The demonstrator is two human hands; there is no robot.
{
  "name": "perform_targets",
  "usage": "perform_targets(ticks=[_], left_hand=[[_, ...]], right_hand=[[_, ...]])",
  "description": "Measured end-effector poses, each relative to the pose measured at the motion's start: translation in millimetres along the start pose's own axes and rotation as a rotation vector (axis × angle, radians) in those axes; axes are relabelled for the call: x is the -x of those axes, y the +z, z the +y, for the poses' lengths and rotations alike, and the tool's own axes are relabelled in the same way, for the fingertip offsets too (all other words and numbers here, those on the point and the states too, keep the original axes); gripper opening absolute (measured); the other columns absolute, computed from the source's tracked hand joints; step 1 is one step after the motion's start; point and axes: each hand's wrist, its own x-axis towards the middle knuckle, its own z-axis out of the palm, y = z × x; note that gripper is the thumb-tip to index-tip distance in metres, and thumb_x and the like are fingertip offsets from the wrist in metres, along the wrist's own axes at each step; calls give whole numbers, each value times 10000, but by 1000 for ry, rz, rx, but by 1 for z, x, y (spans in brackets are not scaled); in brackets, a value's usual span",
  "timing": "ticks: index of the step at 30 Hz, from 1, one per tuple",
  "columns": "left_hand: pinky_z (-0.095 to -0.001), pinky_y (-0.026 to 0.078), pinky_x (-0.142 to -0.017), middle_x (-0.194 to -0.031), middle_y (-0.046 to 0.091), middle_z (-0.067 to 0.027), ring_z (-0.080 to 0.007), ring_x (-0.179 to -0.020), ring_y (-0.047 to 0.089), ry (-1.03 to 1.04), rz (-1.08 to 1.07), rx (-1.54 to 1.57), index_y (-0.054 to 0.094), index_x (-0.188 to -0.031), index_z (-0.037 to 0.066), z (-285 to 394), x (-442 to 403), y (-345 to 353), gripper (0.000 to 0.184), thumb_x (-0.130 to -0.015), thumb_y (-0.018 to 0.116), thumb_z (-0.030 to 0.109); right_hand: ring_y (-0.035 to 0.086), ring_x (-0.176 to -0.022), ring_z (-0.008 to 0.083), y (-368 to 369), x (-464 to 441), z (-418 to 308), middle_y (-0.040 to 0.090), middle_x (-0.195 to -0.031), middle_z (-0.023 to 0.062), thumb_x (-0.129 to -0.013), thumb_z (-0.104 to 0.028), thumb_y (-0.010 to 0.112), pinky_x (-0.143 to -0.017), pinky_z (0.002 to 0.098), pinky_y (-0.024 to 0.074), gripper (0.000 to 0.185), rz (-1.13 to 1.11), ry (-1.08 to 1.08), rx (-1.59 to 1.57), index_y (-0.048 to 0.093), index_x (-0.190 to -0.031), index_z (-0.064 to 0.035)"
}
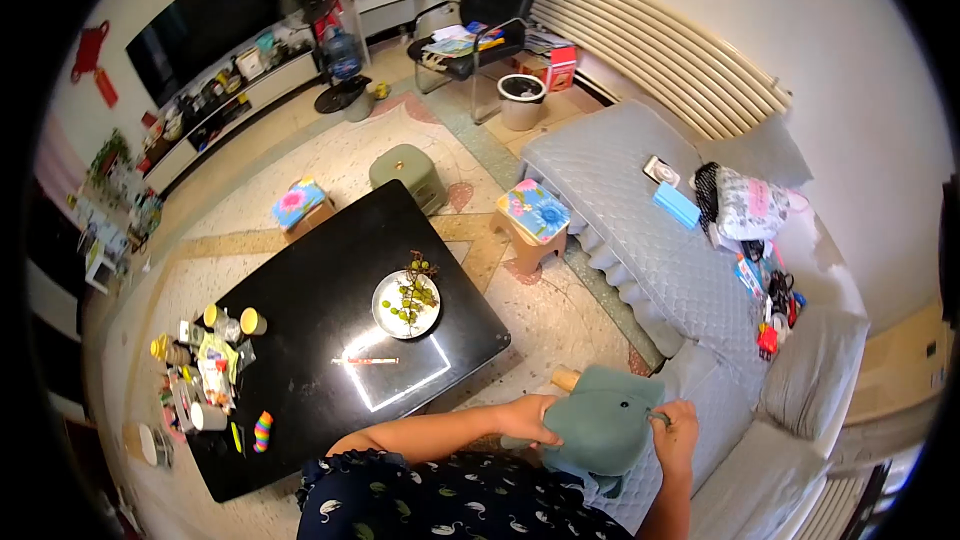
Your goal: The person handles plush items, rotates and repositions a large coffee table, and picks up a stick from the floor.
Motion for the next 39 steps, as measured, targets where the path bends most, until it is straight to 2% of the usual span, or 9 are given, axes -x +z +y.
perform_targets(ticks=[9, 16, 18, 19, 22, 23, 30, 38, 39], left_hand=[[-193, 407, -466, -682, 514, -34, -74, -488, 475, 173, 334, 206, 424, -971, 9, 41, -61, -42, 400, -628, 613, 90], [-189, 407, -474, -736, 528, -36, -63, -529, 479, 204, 569, 160, 442, -979, 22, 94, -101, -122, 417, -612, 624, 102], [-204, 417, -539, -779, 534, -52, -78, -610, 493, 182, 664, 170, 445, -987, 22, 112, -106, -152, 439, -599, 632, 108], [-221, 409, -622, -803, 537, -70, -100, -704, 494, 254, 740, 51, 448, -988, 16, 109, -114, -166, 441, -598, 630, 112], [-230, 405, -586, -766, 535, -69, -105, -643, 496, 435, 913, -60, 464, -918, 5, 124, -122, -201, 379, -589, 624, 101], [-242, 395, -644, -798, 531, -90, -129, -712, 494, 390, 913, 37, 468, -909, -1, 136, -119, -211, 374, -583, 623, 96], [-260, 395, -619, -762, 525, -117, -164, -690, 505, 433, 1202, -54, 477, -855, -8, 171, -121, -291, 346, -577, 622, 138], [-274, 403, -625, -776, 534, -140, -193, -706, 525, 241, 1352, -103, 485, -895, 7, 196, -107, -396, 386, -568, 623, 159], [-278, 406, -628, -775, 536, -147, -207, -709, 529, 127, 1349, -141, 485, -905, 6, 200, -104, -409, 399, -567, 622, 169]], right_hand=[[431, -636, 241, 26, -152, 45, 469, -615, 82, -523, -7, 566, -566, 299, 353, 94, -82, -174, -81, 523, -603, -30], [439, -651, 232, 67, -291, 56, 474, -620, 77, -533, -22, 561, -585, 296, 363, 95, -211, -292, -83, 540, -625, -36], [441, -655, 231, 80, -335, 47, 475, -620, 77, -532, -25, 561, -584, 298, 362, 99, -249, -337, -108, 543, -629, -37], [441, -655, 231, 88, -353, 44, 475, -620, 77, -532, -25, 561, -584, 298, 362, 99, -262, -349, -116, 543, -629, -37], [440, -656, 230, 113, -397, 34, 473, -620, 79, -538, -24, 553, -581, 297, 362, 94, -253, -356, -173, 543, -631, -38], [440, -654, 229, 120, -412, 29, 474, -620, 79, -543, -24, 547, -580, 297, 361, 89, -239, -364, -207, 543, -631, -36], [441, -654, 227, 163, -513, -19, 474, -620, 78, -558, -22, 532, -590, 295, 358, 78, -233, -463, -301, 540, -635, -32], [443, -668, 233, 246, -612, -58, 478, -630, 76, -563, -37, 531, -610, 294, 362, 78, -343, -457, -487, 539, -641, -33], [444, -669, 233, 255, -623, -63, 477, -632, 76, -563, -40, 531, -611, 295, 363, 78, -373, -470, -484, 539, -641, -35]])
